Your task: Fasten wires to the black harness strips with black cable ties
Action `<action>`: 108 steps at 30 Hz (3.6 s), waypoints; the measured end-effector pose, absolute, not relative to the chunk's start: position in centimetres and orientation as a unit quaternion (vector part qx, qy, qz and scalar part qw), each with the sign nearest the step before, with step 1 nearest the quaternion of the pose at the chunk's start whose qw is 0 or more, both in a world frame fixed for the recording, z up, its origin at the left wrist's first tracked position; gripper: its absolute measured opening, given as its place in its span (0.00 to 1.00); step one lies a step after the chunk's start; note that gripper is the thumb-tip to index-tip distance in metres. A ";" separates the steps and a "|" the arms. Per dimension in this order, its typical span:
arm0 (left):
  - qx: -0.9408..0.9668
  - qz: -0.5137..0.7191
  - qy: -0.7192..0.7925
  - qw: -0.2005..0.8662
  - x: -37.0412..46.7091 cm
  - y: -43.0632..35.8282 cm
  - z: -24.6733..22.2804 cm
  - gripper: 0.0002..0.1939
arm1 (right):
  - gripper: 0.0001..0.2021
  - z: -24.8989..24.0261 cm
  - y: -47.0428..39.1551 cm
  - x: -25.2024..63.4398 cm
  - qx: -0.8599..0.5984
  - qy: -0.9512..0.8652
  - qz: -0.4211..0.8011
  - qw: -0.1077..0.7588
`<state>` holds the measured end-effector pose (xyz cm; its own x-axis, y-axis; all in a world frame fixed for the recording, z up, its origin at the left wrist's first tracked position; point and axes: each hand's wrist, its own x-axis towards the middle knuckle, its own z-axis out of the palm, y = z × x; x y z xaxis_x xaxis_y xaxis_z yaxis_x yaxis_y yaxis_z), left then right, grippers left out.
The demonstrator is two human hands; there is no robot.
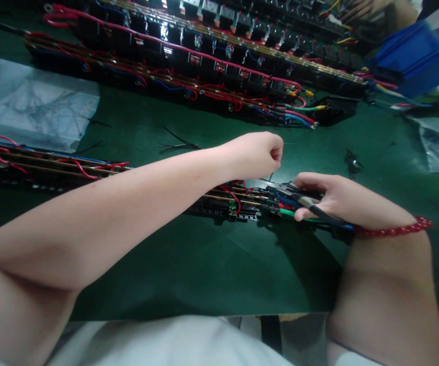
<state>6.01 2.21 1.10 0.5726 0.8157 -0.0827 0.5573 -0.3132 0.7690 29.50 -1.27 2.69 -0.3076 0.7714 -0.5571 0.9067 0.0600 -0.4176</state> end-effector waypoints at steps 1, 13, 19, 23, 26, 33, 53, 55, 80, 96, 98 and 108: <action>0.794 0.173 0.435 0.388 6.0 2.2 1.0 0.05 | 0.31 2.7 -1.2 29.6 0.583 0.721 -0.364 0.091; 0.796 0.284 0.474 0.246 5.5 2.4 0.3 0.09 | 0.28 1.6 -0.6 31.0 0.614 0.738 -0.279 0.040; 0.800 0.254 0.487 0.241 5.4 2.1 0.4 0.10 | 0.21 1.2 -0.3 31.1 0.634 0.740 -0.220 0.042; 0.807 0.236 0.482 0.244 5.2 2.0 0.8 0.10 | 0.22 1.2 -0.2 31.1 0.613 0.766 -0.192 0.024; 0.811 0.239 0.475 0.245 5.2 2.0 1.1 0.11 | 0.24 1.2 -0.2 31.0 0.593 0.784 -0.186 0.009; 0.817 0.231 0.472 0.238 5.4 2.0 0.9 0.11 | 0.26 1.0 -0.4 31.3 0.584 0.789 -0.188 -0.020; 0.842 0.109 0.486 0.207 5.0 1.8 0.9 0.13 | 0.25 0.8 -0.2 30.5 0.587 0.776 -0.225 -0.056; 0.844 0.100 0.489 0.196 5.1 1.8 0.9 0.14 | 0.25 0.8 -0.2 30.5 0.588 0.776 -0.221 -0.060; 0.822 0.188 0.500 0.197 4.9 1.9 1.5 0.12 | 0.28 0.4 0.1 31.2 0.583 0.780 -0.222 -0.053; 0.835 -0.228 0.495 0.075 -1.3 3.6 8.3 0.15 | 0.25 -0.2 0.7 32.3 0.585 0.772 -0.238 -0.065; 0.821 -0.246 0.510 0.072 -1.7 4.1 8.2 0.15 | 0.26 -0.2 0.7 32.4 0.585 0.773 -0.238 -0.062; 0.840 -0.192 0.503 0.071 -2.4 6.1 6.0 0.15 | 0.26 -0.5 1.0 32.5 0.592 0.767 -0.237 -0.064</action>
<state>-2.38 6.11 6.01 0.4212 0.8172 -0.3933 0.8716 -0.4847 -0.0736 32.55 1.01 -0.52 -0.2904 0.9393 -0.1830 0.8785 0.1859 -0.4400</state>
